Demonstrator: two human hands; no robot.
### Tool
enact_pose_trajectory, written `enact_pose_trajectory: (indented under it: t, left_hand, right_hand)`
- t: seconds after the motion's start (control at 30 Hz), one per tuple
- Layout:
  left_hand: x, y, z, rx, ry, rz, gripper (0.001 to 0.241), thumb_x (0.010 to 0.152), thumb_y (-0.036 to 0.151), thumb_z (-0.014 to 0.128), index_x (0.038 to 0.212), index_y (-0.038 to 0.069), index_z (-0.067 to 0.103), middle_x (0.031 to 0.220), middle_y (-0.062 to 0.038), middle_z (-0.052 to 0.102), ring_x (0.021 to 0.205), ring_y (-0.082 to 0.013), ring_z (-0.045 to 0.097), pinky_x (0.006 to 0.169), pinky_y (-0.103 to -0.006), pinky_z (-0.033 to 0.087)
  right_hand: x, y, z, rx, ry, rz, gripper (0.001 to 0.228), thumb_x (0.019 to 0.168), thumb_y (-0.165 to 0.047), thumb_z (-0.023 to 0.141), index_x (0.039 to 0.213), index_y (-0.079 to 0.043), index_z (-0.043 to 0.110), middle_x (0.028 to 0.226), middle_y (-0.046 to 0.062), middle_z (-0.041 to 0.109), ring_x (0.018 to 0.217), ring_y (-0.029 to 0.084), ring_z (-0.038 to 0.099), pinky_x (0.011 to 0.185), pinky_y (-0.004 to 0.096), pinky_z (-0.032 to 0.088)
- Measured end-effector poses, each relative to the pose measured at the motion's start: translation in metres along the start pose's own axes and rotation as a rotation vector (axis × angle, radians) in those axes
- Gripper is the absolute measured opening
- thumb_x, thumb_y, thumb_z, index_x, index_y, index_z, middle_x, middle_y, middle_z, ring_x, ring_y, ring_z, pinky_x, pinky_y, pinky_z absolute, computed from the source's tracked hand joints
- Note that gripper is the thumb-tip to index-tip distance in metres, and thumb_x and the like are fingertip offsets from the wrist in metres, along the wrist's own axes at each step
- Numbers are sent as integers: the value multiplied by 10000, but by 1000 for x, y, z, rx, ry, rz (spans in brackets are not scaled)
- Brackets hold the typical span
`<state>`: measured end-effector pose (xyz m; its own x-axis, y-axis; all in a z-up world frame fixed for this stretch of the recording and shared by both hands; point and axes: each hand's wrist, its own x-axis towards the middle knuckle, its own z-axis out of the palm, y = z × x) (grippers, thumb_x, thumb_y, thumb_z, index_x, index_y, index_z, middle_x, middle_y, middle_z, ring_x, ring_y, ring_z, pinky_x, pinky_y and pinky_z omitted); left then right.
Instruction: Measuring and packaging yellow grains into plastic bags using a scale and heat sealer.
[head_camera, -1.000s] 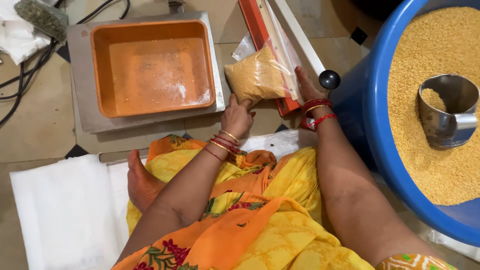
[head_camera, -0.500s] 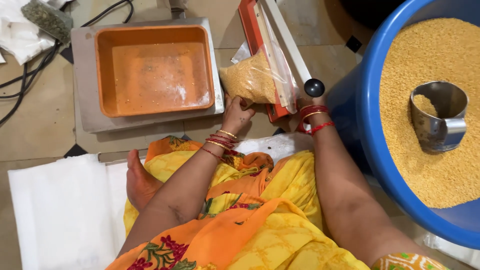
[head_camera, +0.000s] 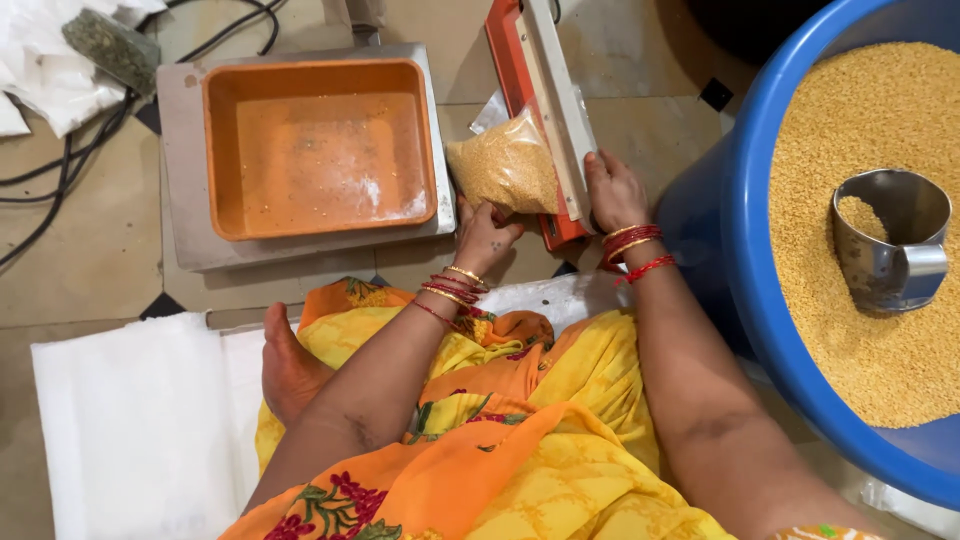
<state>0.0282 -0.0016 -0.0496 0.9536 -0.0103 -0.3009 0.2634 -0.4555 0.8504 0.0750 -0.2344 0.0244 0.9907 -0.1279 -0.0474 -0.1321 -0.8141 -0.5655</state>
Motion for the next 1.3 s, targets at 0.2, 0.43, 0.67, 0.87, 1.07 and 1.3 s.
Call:
enact_pose_trajectory:
  t: [0.2,0.43,0.67,0.87,1.07,1.3]
  left_hand:
    - [-3,0,5,21,25,-14,423,754,412,791,928,48,662,1397,-354,492,1387,-444,443,1106,-431,414]
    - [-44,33,-24,-45,16,-87,354,742,317,815,832,25,638,1207,-197,565,1044,-306,596,971,-423,485]
    - [-79,26,-38,-352,-75,-94,280,808,273,772,916,35,671,911,-103,692,827,-182,613,779,-326,501]
    - [-131,35,-70,-436,-189,-89,276,866,280,729,962,21,719,905,-31,714,854,-133,618,787,-284,492]
    - [-112,2,-69,-444,-216,-291,293,893,307,750,962,34,669,766,-78,566,692,-223,459,598,-383,358]
    - [-77,-14,-61,-149,-188,-144,365,851,352,747,868,-4,670,752,-88,651,677,-185,562,637,-366,492]
  right_hand:
    - [-12,-21,-7,101,7,155,778,921,-666,526,1394,-54,606,1316,261,635,1254,436,580,1069,469,427]
    - [-12,-14,0,212,37,174,796,902,-671,548,1374,-34,619,1306,243,659,1235,393,619,1048,425,464]
    - [-10,-10,3,261,57,194,778,897,-656,572,1356,-31,632,1279,238,676,1218,380,638,1034,413,474]
    - [-13,-16,-1,289,58,194,741,905,-645,566,1328,-44,659,1247,218,699,1196,358,659,1016,402,488]
    - [-14,-15,-1,271,81,205,717,909,-649,567,1305,-62,677,1227,207,710,1184,364,660,1004,410,490]
    - [-24,-25,-8,278,154,218,544,925,-579,573,1157,-122,755,1083,170,752,1052,366,695,921,427,513]
